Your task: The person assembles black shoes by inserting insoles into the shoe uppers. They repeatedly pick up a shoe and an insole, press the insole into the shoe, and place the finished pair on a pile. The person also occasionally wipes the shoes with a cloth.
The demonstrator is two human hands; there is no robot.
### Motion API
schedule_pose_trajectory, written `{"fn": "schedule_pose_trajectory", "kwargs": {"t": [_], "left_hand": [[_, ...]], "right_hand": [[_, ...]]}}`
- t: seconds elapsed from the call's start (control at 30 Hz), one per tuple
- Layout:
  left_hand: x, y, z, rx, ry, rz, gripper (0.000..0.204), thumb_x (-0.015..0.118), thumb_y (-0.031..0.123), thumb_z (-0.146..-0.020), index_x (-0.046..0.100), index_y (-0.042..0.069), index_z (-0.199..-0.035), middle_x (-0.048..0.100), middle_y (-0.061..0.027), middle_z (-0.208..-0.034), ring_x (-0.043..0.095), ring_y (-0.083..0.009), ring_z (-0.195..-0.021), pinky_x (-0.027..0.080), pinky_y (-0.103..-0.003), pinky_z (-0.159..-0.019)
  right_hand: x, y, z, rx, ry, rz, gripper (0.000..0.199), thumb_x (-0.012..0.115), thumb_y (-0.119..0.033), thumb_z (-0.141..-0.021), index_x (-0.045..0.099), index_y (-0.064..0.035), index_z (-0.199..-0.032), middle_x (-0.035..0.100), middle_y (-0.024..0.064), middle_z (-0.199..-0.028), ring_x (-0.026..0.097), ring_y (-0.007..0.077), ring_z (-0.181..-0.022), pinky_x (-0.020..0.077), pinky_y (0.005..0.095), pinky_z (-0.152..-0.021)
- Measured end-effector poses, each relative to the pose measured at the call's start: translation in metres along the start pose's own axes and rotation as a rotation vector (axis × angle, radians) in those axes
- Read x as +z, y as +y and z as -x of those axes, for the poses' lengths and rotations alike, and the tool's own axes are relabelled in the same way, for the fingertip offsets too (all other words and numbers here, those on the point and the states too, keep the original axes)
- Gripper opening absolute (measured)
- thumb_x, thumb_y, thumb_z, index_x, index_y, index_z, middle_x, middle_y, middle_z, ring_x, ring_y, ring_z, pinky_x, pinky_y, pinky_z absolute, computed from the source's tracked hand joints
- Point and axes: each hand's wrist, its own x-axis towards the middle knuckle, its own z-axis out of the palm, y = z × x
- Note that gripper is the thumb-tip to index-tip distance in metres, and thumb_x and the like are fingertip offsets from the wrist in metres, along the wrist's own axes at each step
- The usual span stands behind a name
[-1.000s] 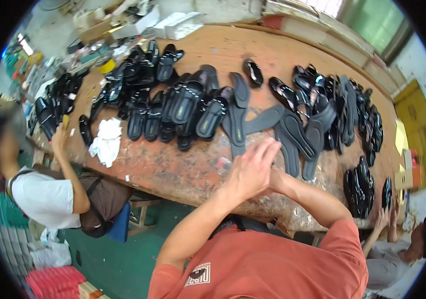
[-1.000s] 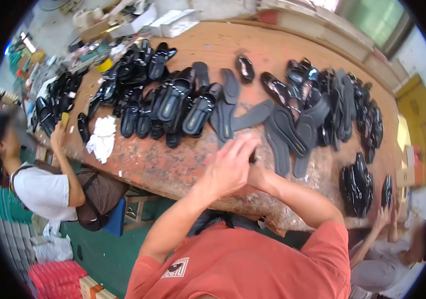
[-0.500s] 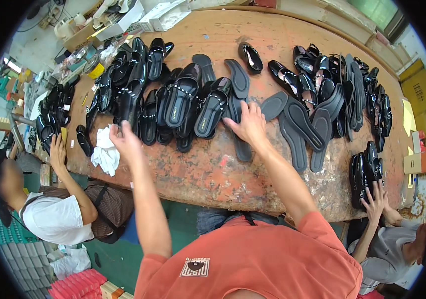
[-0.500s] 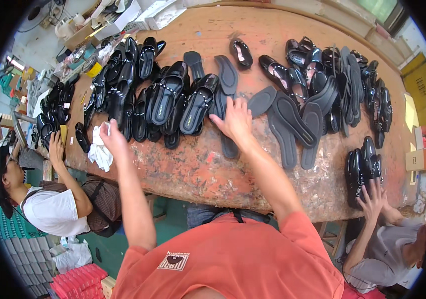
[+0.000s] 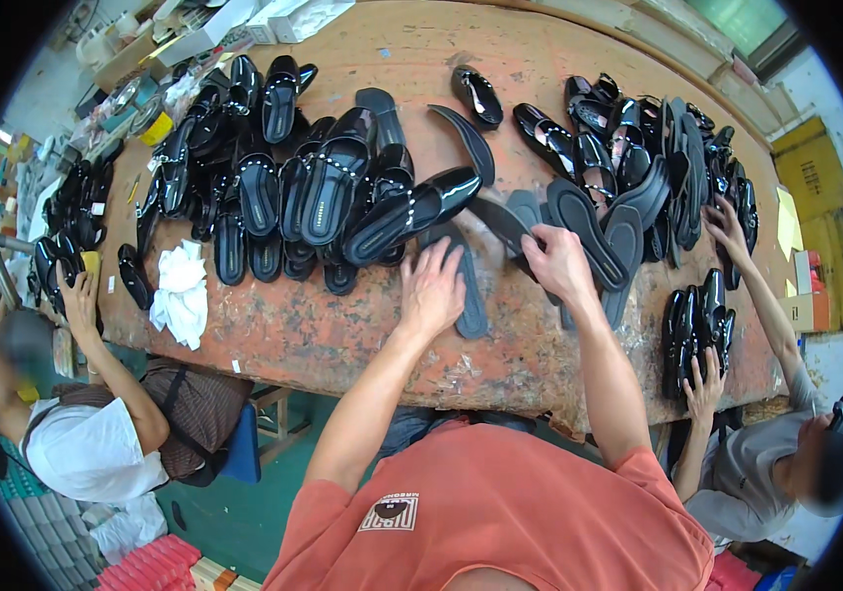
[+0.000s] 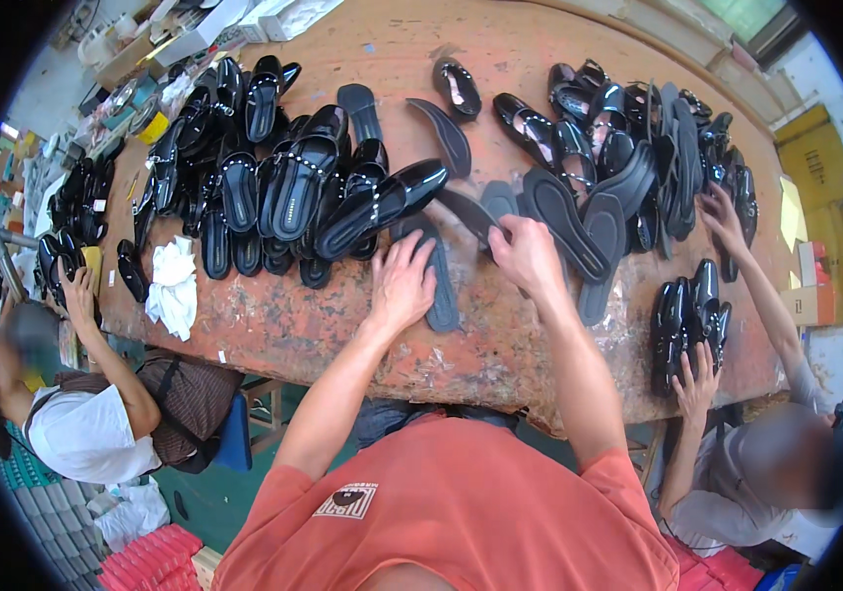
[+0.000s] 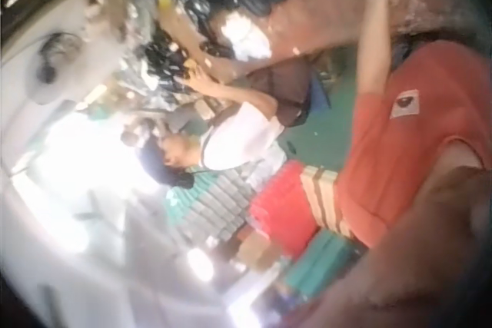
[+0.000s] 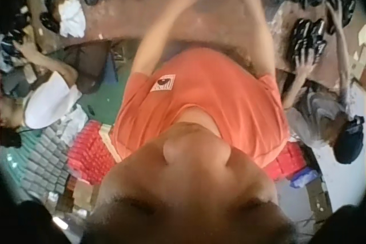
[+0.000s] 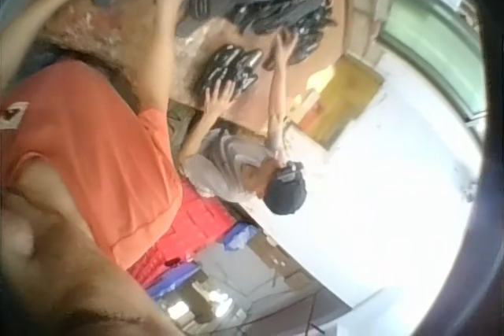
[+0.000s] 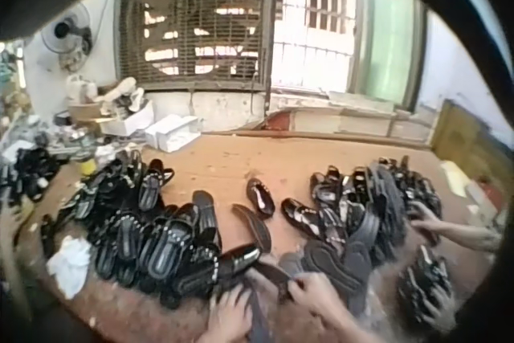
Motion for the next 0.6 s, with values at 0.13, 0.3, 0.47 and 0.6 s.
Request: {"fn": "schedule_pose_trajectory", "kwargs": {"t": [0.13,0.3,0.47,0.6], "left_hand": [[-0.001,0.006,-0.004,-0.012,-0.071,-0.095,0.057,0.07,0.026,-0.094,0.061,0.006,-0.147,0.058,-0.0146,-0.152,0.054,-0.0347,-0.142,0.037,-0.065,-0.116],[-0.042,0.017,-0.035,-0.05,-0.106,0.123,0.065,0.076,0.035,-0.091,0.062,0.0,-0.144,0.069,-0.0168,-0.143,0.074,-0.0358,-0.113,0.057,-0.05,-0.1],[-0.111,0.072,-0.051,0.196,-0.283,0.537,0.079,0.091,0.021,-0.078,0.058,0.001,-0.148,0.062,-0.0183,-0.148,0.078,-0.0244,-0.088,0.062,-0.038,-0.076],[-0.11,0.085,-0.039,0.446,0.031,0.232,0.073,0.092,0.03,-0.081,0.06,0.006,-0.142,0.063,-0.0152,-0.136,0.076,-0.033,-0.087,0.062,-0.043,-0.073]], "right_hand": [[-0.046,0.017,0.034,0.039,-0.087,-0.069,0.027,0.071,-0.022,-0.096,0.075,0.004,-0.101,0.071,0.021,-0.078,0.07,0.0302,-0.071,0.0535,0.043,-0.072],[-0.063,0.008,0.065,0.038,0.065,-0.726,0.016,0.067,-0.01,-0.106,0.071,0.0041,-0.11,0.07,-0.0016,-0.087,0.06,0.0043,-0.08,0.0492,0.0245,-0.071],[-0.046,0.009,0.08,-0.176,0.09,-0.919,0.017,0.067,0.0,-0.105,0.067,0.0005,-0.122,0.071,-0.0016,-0.103,0.063,0.0039,-0.094,0.0525,0.0224,-0.082],[-0.038,0.008,0.093,-0.217,0.076,-0.751,0.011,0.07,0.0,-0.101,0.072,0.0031,-0.112,0.073,0.0017,-0.092,0.065,0.0065,-0.082,0.0543,0.0247,-0.074]]}}
